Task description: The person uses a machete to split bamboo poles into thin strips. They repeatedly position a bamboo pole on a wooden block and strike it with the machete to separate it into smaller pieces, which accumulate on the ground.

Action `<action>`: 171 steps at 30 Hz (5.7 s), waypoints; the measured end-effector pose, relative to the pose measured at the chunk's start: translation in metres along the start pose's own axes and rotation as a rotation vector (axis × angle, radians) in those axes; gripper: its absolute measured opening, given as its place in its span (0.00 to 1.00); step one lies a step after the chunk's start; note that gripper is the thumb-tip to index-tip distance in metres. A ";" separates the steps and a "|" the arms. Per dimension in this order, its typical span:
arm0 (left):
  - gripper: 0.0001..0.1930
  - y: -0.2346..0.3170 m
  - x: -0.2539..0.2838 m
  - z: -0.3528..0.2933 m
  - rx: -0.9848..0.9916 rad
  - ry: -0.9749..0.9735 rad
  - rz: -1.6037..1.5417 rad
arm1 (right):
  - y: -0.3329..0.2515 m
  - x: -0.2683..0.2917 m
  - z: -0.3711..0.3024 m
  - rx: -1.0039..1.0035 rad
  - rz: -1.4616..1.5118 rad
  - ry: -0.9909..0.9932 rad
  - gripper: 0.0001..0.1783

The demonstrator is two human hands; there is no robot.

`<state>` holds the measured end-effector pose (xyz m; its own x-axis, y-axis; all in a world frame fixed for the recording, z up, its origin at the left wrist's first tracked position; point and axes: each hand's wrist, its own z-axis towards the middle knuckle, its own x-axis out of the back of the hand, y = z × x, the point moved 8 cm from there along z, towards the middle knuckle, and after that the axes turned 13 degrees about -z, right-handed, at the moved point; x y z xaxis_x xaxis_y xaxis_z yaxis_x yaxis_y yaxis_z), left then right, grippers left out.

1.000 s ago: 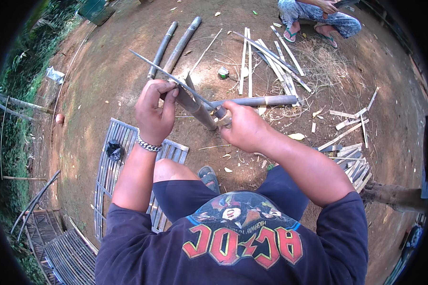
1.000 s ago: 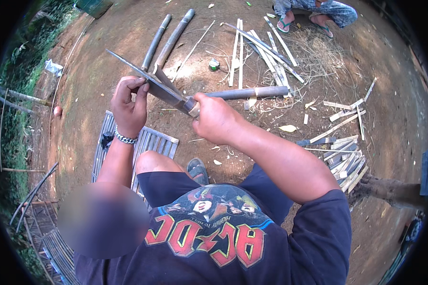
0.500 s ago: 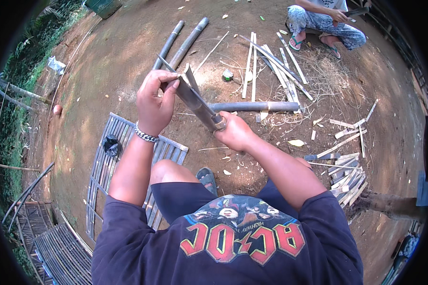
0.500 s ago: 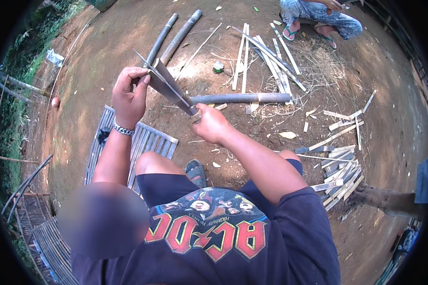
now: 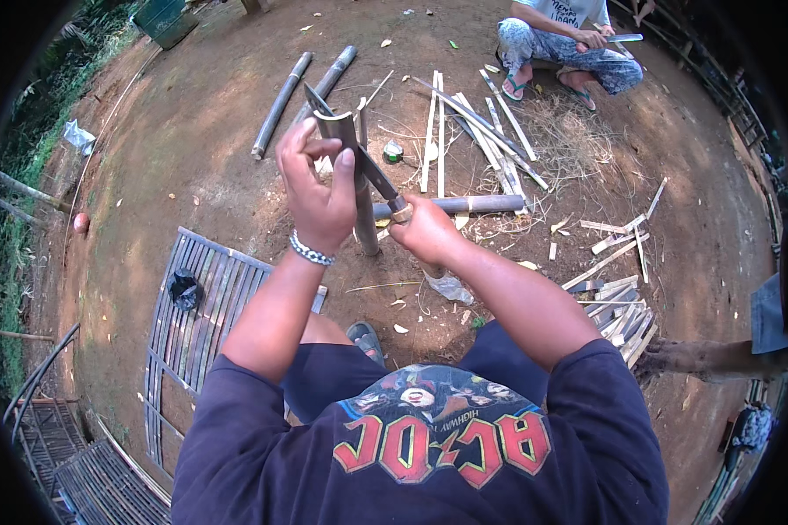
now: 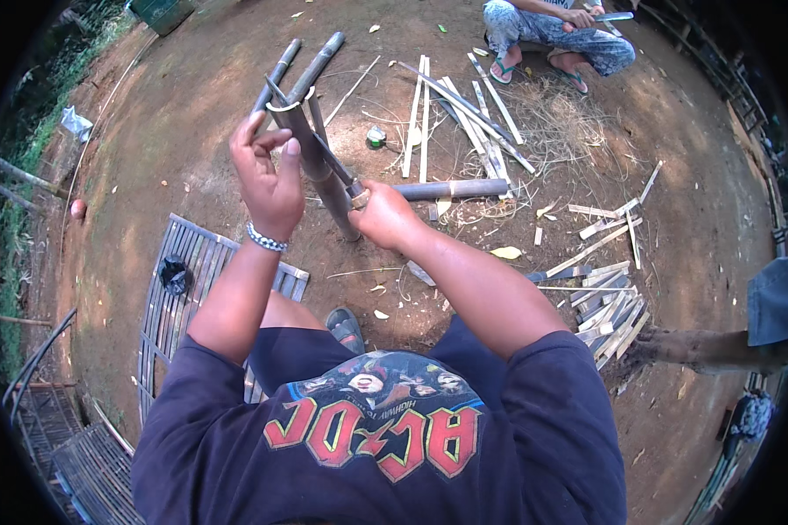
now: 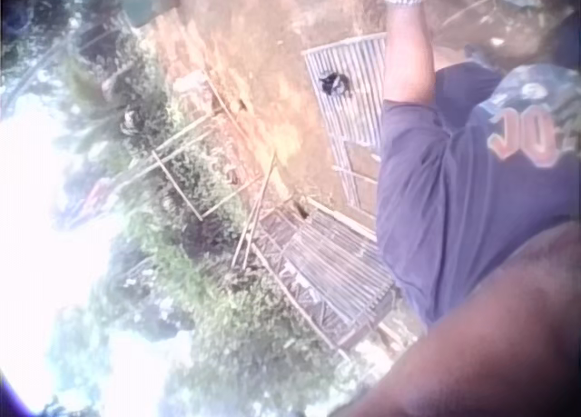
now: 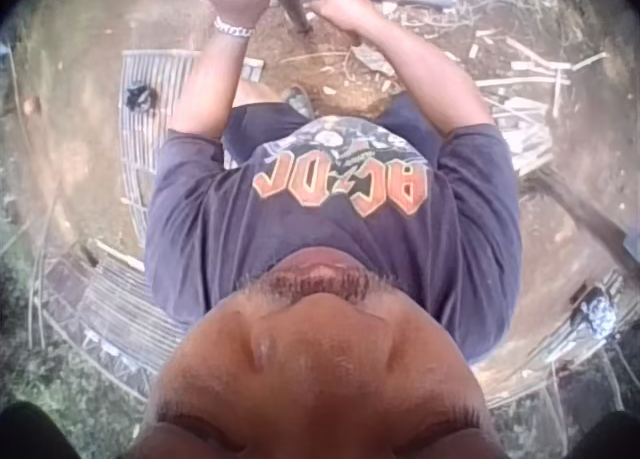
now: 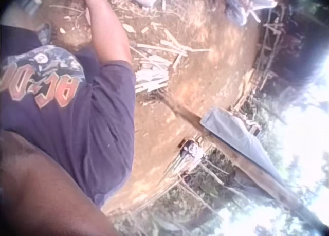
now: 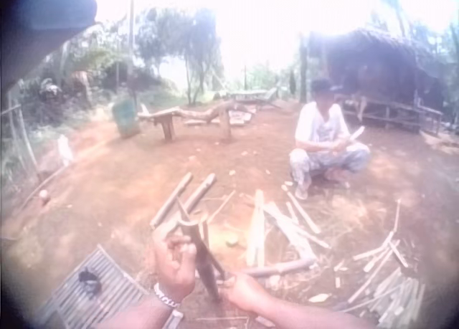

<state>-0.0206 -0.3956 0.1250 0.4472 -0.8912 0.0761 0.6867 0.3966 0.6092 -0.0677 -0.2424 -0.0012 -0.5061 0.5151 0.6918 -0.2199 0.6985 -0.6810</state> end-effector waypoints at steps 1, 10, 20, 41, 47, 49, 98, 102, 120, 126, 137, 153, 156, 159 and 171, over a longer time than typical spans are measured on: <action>0.31 -0.011 -0.002 -0.027 0.079 0.106 -0.174 | 0.001 0.001 0.008 -0.026 0.050 -0.022 0.38; 0.41 -0.080 -0.119 -0.201 0.914 -0.147 -0.179 | 0.012 0.010 -0.002 -0.111 0.118 0.025 0.35; 0.38 -0.075 -0.154 -0.211 0.850 -0.179 -0.331 | 0.067 0.015 -0.014 -0.176 0.030 0.214 0.38; 0.25 -0.013 -0.043 0.039 -0.057 -0.106 -0.020 | 0.022 -0.017 -0.004 -0.075 0.403 0.031 0.25; 0.13 -0.033 0.004 0.039 -0.024 0.305 0.037 | -0.012 -0.029 -0.006 0.017 0.144 -0.043 0.31; 0.12 -0.035 0.021 0.034 -0.054 0.387 -0.008 | -0.016 -0.033 -0.006 0.043 0.111 -0.055 0.31; 0.07 0.026 0.056 0.001 0.337 -0.126 -0.012 | -0.036 0.012 -0.115 0.211 0.401 0.016 0.22; 0.06 0.047 0.055 -0.001 0.255 -0.156 0.047 | -0.067 0.022 -0.133 0.281 0.263 0.029 0.26; 0.04 0.084 0.056 -0.007 0.070 -0.214 0.177 | -0.082 0.020 -0.152 0.309 0.146 -0.003 0.26; 0.05 0.071 0.064 -0.016 0.162 -0.186 0.199 | -0.081 0.023 -0.154 0.329 0.089 -0.015 0.30; 0.06 0.067 0.060 -0.011 0.124 -0.231 0.193 | -0.082 0.037 -0.153 0.329 0.006 -0.050 0.35; 0.13 0.048 0.070 -0.014 0.372 -0.126 -0.173 | -0.077 0.034 -0.142 0.251 0.090 -0.064 0.29; 0.13 0.053 0.091 0.004 0.202 -0.006 -0.206 | -0.078 0.032 -0.141 0.283 0.110 -0.014 0.29; 0.16 0.097 0.095 0.060 -0.230 0.025 -0.047 | -0.080 0.030 -0.142 0.280 0.103 -0.003 0.29; 0.34 0.074 -0.040 0.120 -0.479 -0.869 0.671 | -0.079 0.021 -0.135 0.183 0.034 -0.117 0.31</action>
<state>-0.0560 -0.3573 0.2618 0.3879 -0.2523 0.8865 0.6904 0.7167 -0.0981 0.0515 -0.2192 0.0995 -0.6066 0.4683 0.6424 -0.3434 0.5744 -0.7430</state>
